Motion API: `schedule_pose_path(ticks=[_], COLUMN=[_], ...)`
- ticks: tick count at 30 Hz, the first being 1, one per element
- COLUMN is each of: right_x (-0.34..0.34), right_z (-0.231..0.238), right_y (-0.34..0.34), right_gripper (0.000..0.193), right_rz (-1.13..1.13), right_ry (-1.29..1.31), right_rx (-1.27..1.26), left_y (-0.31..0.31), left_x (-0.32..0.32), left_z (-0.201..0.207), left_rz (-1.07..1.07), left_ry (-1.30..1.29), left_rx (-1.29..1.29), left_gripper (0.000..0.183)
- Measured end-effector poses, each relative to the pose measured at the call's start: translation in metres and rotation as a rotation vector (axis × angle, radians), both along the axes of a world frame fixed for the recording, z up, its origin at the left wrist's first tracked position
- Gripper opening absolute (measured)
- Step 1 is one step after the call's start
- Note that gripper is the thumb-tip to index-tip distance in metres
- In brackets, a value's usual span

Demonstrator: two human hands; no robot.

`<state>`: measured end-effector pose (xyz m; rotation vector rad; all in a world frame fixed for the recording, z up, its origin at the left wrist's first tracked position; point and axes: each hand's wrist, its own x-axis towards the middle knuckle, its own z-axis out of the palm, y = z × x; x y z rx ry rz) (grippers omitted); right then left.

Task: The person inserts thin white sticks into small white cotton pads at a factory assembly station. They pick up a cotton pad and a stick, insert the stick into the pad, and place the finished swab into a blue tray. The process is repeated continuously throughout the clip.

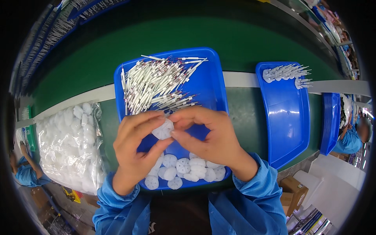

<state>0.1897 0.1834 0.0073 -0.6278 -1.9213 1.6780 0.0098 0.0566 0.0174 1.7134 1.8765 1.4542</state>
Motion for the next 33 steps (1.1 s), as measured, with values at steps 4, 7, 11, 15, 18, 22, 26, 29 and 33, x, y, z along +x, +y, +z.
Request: schedule_pose_path(ticks=[4, 7, 11, 15, 18, 22, 26, 29, 33], right_x=[0.000, 0.000, 0.006, 0.023, 0.005, -0.015, -0.018, -0.017, -0.007], right_z=[0.005, 0.010, 0.008, 0.016, 0.017, 0.006, 0.005, 0.009, 0.013], right_y=[0.005, 0.004, -0.007, 0.008, 0.028, 0.020, 0.023, 0.024, 0.031], right_gripper=[0.026, 0.024, 0.023, 0.023, 0.029, 0.019, 0.018, 0.018, 0.026], right_rz=[0.024, 0.031, -0.014, 0.025, -0.005, 0.053, 0.016, 0.016, -0.047], right_ry=[-0.042, -0.095, -0.025, -0.186, -0.352, -0.469, -0.486, -0.520, -0.326], right_rx=[-0.125, -0.176, -0.150, 0.240, 1.025, 1.273, 1.343, 1.355, 0.859], left_y=[0.001, -0.002, -0.007, -0.012, -0.011, -0.014, -0.014, -0.010, -0.011], left_x=[0.000, 0.002, 0.002, -0.014, -0.012, -0.021, -0.022, -0.017, -0.010], left_z=[0.000, -0.005, -0.002, -0.007, -0.008, -0.008, -0.011, -0.014, -0.014], left_rz=[-0.035, -0.057, -0.093, -0.188, -0.154, -0.079, -0.013, 0.020, 0.035], left_ry=[0.003, 0.060, 0.048, -0.169, -0.398, -0.405, -0.509, -0.628, -0.694], left_rx=[0.004, 0.006, -0.023, 0.030, 0.102, 0.004, -0.033, -0.042, -0.138], left_gripper=[0.051, 0.049, 0.046, 0.035, 0.033, 0.024, 0.025, 0.032, 0.037])
